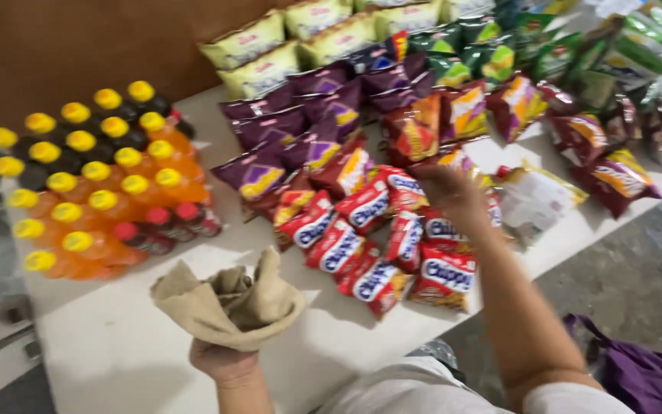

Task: Wiping bottles of orange juice and coffee drinks with a cloth and organizing them on a table alongside various snack bags.

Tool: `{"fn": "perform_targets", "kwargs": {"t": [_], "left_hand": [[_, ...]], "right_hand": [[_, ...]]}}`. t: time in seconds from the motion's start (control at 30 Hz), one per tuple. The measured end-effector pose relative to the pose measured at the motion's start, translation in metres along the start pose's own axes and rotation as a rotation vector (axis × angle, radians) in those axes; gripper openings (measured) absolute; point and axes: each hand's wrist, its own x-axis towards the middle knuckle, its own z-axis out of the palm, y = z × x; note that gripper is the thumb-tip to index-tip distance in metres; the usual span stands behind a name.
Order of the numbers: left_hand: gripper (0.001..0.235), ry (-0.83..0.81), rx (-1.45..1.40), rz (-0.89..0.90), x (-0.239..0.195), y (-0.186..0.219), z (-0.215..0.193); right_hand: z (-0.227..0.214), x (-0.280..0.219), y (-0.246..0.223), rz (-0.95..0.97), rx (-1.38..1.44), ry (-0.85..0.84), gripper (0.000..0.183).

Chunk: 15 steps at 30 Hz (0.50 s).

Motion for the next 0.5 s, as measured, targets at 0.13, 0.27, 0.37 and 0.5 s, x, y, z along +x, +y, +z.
{"fn": "perform_targets", "kwargs": {"t": [0.13, 0.27, 0.37, 0.5], "left_hand": [[0.050, 0.021, 0.073, 0.005, 0.002, -0.039, 0.032], [0.051, 0.052, 0.149, 0.025, -0.001, -0.083, 0.059], [0.057, 0.051, 0.156, -0.089, -0.007, -0.123, 0.082], [0.056, 0.065, 0.129, -0.152, -0.010, -0.162, 0.107]], "right_hand": [[-0.160, -0.038, 0.075, 0.272, -0.480, 0.414, 0.038], [-0.221, -0.090, 0.193, 0.317, -0.381, 0.500, 0.083], [-0.200, -0.106, 0.225, 0.770, -0.014, 0.427, 0.085], [-0.201, -0.069, 0.171, 0.719, -0.082, 0.503, 0.075]]}}
